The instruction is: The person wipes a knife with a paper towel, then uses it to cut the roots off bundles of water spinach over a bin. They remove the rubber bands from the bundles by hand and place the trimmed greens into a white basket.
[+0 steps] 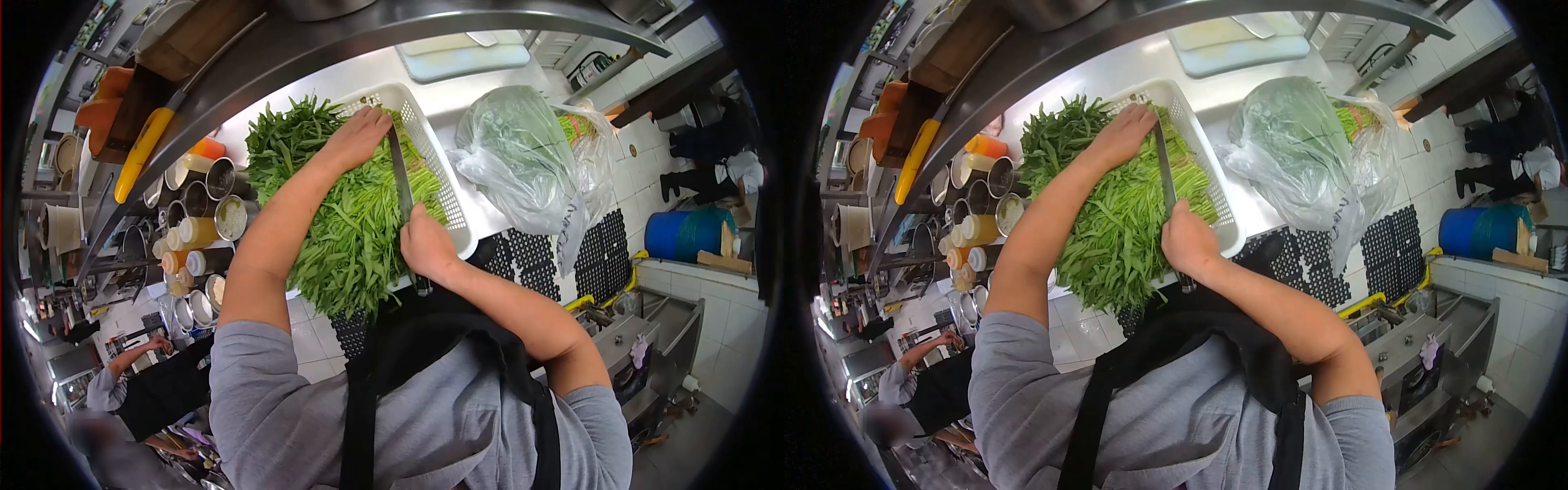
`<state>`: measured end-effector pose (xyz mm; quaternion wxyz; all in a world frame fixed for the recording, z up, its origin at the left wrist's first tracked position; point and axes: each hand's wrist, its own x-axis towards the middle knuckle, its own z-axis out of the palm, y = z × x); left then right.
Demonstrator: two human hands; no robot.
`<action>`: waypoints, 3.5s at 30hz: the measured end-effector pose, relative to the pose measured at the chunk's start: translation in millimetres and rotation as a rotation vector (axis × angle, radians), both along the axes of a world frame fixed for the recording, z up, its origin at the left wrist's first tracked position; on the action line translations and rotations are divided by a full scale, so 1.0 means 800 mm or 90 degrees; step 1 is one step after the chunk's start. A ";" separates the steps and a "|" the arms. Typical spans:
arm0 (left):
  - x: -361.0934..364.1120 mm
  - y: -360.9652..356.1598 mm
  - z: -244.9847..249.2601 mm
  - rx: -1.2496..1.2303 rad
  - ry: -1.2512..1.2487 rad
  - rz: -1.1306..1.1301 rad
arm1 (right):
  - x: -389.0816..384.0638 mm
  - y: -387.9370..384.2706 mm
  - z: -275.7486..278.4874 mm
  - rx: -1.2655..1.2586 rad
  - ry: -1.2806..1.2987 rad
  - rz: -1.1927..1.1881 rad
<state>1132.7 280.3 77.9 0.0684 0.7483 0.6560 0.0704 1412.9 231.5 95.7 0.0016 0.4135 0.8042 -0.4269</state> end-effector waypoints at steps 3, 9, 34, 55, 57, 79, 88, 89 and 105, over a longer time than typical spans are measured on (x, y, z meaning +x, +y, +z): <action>0.002 0.000 -0.004 -0.004 -0.012 0.020 | 0.000 0.002 0.005 -0.007 -0.007 0.002; -0.004 0.002 -0.016 0.057 -0.014 0.005 | 0.012 0.007 0.013 -0.012 -0.003 0.019; 0.002 0.006 0.031 -0.043 0.034 -0.021 | 0.058 0.045 0.044 -0.094 -0.014 0.046; -0.005 0.000 0.000 0.075 0.055 -0.010 | 0.040 0.014 0.026 0.003 0.027 0.028; -0.006 0.000 -0.001 0.081 0.034 -0.022 | 0.031 0.014 0.017 -0.004 0.041 0.027; -0.042 0.021 0.030 0.234 -0.182 0.193 | 0.086 0.049 0.052 0.003 -0.020 0.057; -0.060 0.020 0.124 0.427 -1.040 0.344 | 0.186 0.114 0.113 0.012 0.059 0.048; -0.030 0.013 0.140 0.460 -1.395 0.363 | 0.205 0.122 0.121 -0.004 0.059 0.031; 0.569 0.363 0.210 -0.220 -1.123 0.026 | 0.650 0.500 0.109 0.012 0.283 -0.421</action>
